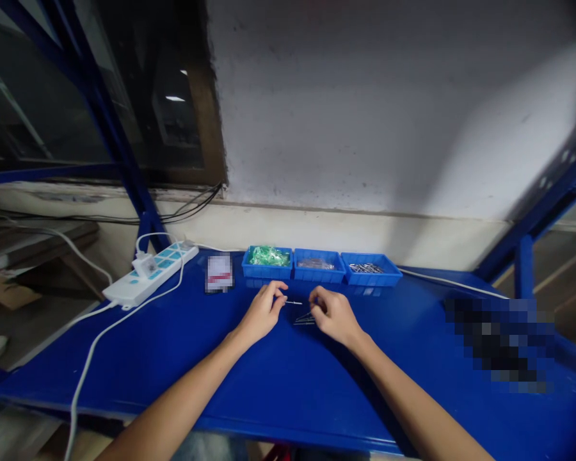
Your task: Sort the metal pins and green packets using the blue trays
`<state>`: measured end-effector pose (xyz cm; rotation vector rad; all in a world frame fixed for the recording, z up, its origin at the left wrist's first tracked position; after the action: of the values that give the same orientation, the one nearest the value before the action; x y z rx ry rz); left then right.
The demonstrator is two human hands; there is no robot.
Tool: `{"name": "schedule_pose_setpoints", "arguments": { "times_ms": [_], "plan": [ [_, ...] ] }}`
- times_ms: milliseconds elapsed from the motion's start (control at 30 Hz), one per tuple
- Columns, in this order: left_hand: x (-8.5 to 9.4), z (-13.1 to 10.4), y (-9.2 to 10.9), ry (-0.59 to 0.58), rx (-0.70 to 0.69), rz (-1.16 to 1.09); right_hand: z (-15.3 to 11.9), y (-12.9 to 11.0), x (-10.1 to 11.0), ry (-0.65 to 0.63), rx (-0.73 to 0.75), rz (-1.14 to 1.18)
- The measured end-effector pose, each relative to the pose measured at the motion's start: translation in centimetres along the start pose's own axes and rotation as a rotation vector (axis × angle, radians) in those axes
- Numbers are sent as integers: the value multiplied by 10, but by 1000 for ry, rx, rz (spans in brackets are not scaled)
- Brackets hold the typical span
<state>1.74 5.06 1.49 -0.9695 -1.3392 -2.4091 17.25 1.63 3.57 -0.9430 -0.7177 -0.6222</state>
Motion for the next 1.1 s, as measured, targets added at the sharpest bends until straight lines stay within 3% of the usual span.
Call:
{"name": "schedule_pose_setpoints", "arguments": {
  "times_ms": [100,200,533,767,1100],
  "plan": [
    [-2,-1,6,-32,-19,-50,-1,-11,-17,-108,27,-93],
    [-3,-1,9,-40,-35,-77,-1,-15,-24,-135,52,-130],
    [3,-2,14,-4,-45,-56,0,-20,-17,-115,103,-122],
    [1,-5,26,-73,-94,31,0,-20,-15,-100,96,-67],
    [2,-3,27,-77,-139,107,-1,-19,-15,-124,50,-155]
  ]
}}
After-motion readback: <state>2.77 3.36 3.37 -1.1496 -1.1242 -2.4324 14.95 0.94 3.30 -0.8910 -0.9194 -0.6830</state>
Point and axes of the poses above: each hand's wrist, its own z-axis towards the middle knuckle, its own x-axis out of the back of the hand, y = z × x, the point moved 7 cm from there along z, towards the middle knuckle, and after that the axes turned 5 degrees about -y, right-handed, at the moved point
